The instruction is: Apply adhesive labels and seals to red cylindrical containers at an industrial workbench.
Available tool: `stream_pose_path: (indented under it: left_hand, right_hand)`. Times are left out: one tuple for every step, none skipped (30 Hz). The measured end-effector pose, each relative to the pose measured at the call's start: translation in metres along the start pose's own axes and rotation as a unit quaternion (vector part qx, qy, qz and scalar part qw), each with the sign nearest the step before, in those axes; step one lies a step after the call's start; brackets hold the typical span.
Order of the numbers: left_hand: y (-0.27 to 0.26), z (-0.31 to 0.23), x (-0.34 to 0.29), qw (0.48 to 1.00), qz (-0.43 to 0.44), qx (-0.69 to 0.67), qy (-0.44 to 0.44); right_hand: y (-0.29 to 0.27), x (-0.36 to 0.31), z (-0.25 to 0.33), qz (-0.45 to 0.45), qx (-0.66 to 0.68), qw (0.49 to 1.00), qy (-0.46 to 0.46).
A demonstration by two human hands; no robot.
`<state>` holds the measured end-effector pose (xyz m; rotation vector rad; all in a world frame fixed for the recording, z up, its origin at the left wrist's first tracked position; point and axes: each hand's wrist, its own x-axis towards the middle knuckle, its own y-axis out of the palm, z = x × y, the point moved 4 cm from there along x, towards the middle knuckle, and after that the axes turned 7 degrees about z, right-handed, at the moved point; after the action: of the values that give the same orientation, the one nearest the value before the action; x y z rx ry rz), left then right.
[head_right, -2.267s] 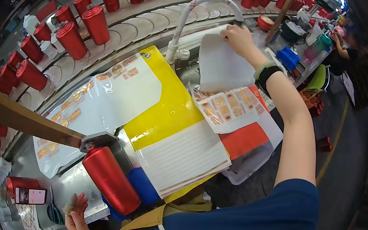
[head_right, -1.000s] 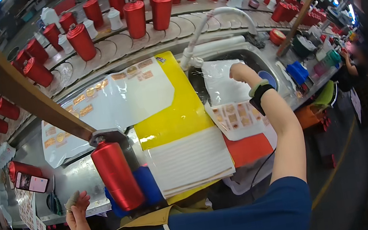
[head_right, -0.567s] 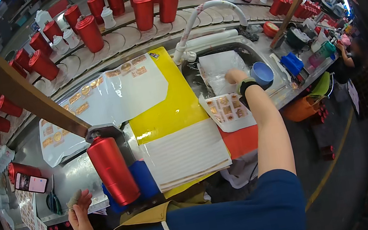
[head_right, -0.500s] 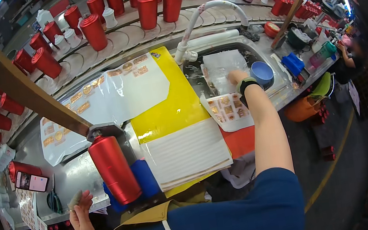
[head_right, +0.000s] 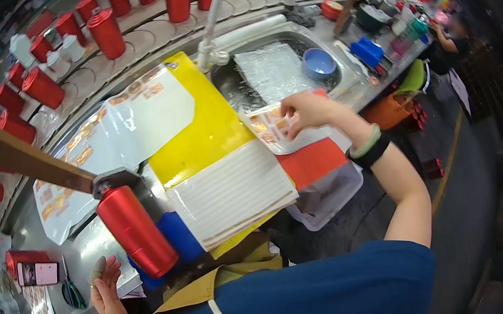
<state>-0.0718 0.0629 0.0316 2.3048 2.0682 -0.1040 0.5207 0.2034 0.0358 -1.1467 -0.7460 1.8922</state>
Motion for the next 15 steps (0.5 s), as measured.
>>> stream_pose_path:
  left_hand:
    - [0.001, 0.002, 0.003, 1.0, 0.002, 0.0, 0.002]
    - [0.003, 0.002, 0.005, 1.0, 0.003, 0.001, 0.005]
    - [0.007, 0.0, 0.008, 1.0, 0.004, 0.002, 0.001]
    - [0.008, 0.0, 0.009, 1.0, 0.011, 0.001, 0.002]
    - [0.008, 0.001, 0.01, 1.0, 0.016, 0.002, 0.001]
    - [0.008, 0.001, 0.011, 1.0, 0.021, 0.002, 0.001]
    - [0.012, -0.004, 0.013, 1.0, 0.028, 0.008, 0.004]
    - [0.012, -0.004, 0.015, 0.999, 0.031, 0.007, 0.005]
    - [0.013, -0.006, 0.015, 0.999, 0.036, 0.005, 0.009]
    - [0.013, -0.007, 0.015, 0.999, 0.039, 0.003, 0.014]
    - [0.012, -0.008, 0.016, 0.999, 0.04, 0.004, 0.014]
    - [0.011, -0.009, 0.015, 0.999, 0.047, 0.005, 0.022]
    - [0.01, -0.011, 0.014, 0.998, 0.053, 0.007, 0.03]
    - [0.011, -0.014, 0.014, 0.998, 0.052, 0.009, 0.03]
    - [0.012, -0.019, 0.015, 0.997, 0.061, 0.024, 0.031]
  right_hand:
    - [0.016, -0.012, 0.014, -0.044, -0.025, 0.998, -0.027]
    - [0.032, -0.021, 0.03, -0.089, -0.051, 0.993, -0.056]
    - [0.047, -0.027, 0.044, -0.092, -0.049, 0.993, -0.048]
    - [0.058, -0.032, 0.056, -0.132, -0.026, 0.991, -0.013]
    - [0.061, -0.037, 0.061, -0.172, -0.003, 0.985, 0.021]
    - [0.065, -0.041, 0.058, -0.175, -0.003, 0.984, 0.026]
    - [0.07, -0.042, 0.055, -0.202, -0.012, 0.979, 0.01]
    - [0.072, -0.043, 0.053, -0.229, -0.022, 0.973, -0.008]
    - [0.073, -0.045, 0.053, -0.254, -0.046, 0.966, -0.026]
    - [0.074, -0.045, 0.054, -0.256, -0.045, 0.965, -0.025]
    - [0.07, -0.046, 0.055, -0.287, -0.043, 0.957, -0.019]
    - [0.067, -0.047, 0.056, -0.317, -0.041, 0.948, -0.013]
    - [0.06, -0.047, 0.056, -0.316, -0.025, 0.948, 0.027]
    - [0.052, -0.043, 0.053, -0.316, -0.023, 0.948, 0.025]
    - [0.04, -0.043, 0.05, -0.359, -0.046, 0.932, 0.018]
